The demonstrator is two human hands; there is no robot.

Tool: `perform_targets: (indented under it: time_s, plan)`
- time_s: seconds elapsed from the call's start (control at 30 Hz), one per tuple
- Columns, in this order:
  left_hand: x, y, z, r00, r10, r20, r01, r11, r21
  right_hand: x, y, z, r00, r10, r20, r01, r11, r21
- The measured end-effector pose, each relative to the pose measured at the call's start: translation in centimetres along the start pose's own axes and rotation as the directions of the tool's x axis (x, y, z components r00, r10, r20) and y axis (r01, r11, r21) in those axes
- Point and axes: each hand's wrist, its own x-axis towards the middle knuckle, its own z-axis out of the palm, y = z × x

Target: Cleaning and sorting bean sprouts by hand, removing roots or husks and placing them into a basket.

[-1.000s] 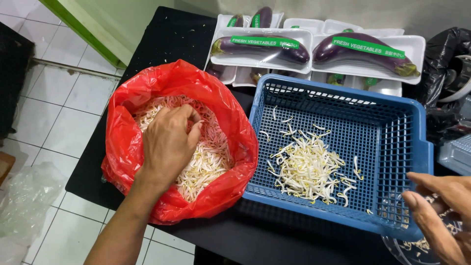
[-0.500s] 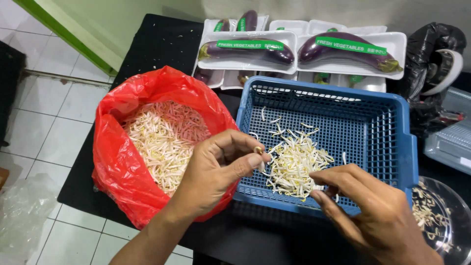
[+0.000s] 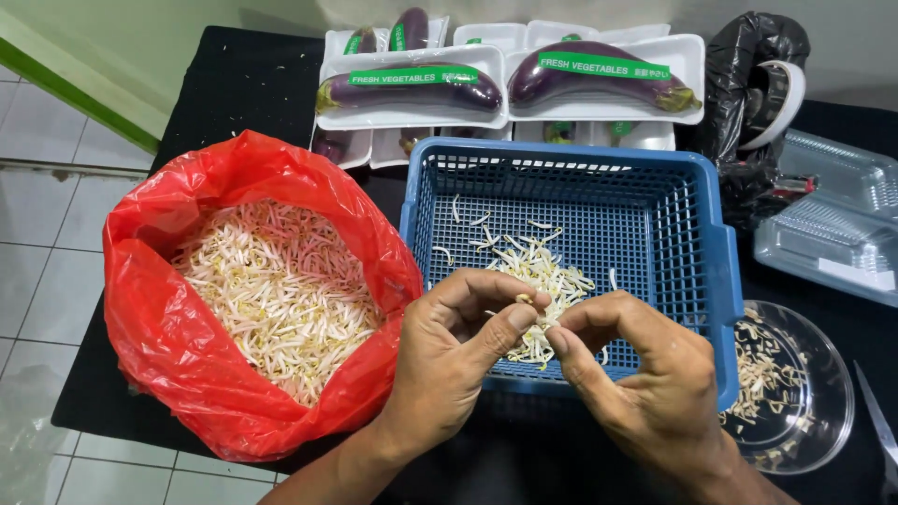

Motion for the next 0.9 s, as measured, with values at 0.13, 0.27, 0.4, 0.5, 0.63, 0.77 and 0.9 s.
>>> perform_targets:
  time_s: [0.13,0.27,0.4,0.5,0.63,0.77,0.9]
  plan:
    - [0.3,-0.3,-0.5,0.998,0.038,-0.058,-0.036,0.999,0.021,0.0,0.5,-0.4,0.990,0.139,0.024,-0.140,0.990,0.023]
    - [0.2,0.4,-0.7,0.998,-0.055,-0.035,0.058,0.993,0.101,0.3,0.7,-0.6,0.989,0.147,0.024,-0.147,0.989,-0.011]
    - [0.3,1.0,-0.9,0.961,0.242,0.131,-0.274,0.794,0.543,1.0,0.5,-1.2,0.997,-0.051,0.061,0.064,0.974,-0.217]
    - [0.8,0.7,-1.0,0.869,0.405,0.284,-0.477,0.530,0.701,1.0,0.4,-1.6,0.980,-0.139,0.139,0.177,0.932,-0.317]
    - [1.5,0.8,-0.5,0.828,0.406,0.386,-0.540,0.391,0.745,1.1,0.2,-1.8,0.972,-0.183,0.148,0.218,0.936,-0.278]
    - [1.5,0.7,0.0,0.876,0.318,0.363,-0.480,0.490,0.728,0.8,0.8,-1.7,0.969,-0.207,0.135,0.235,0.942,-0.238]
    - [1.7,1.0,0.2,0.983,0.023,0.180,-0.127,0.798,0.589,0.6,0.7,-1.6,0.978,-0.198,0.069,0.209,0.958,-0.198]
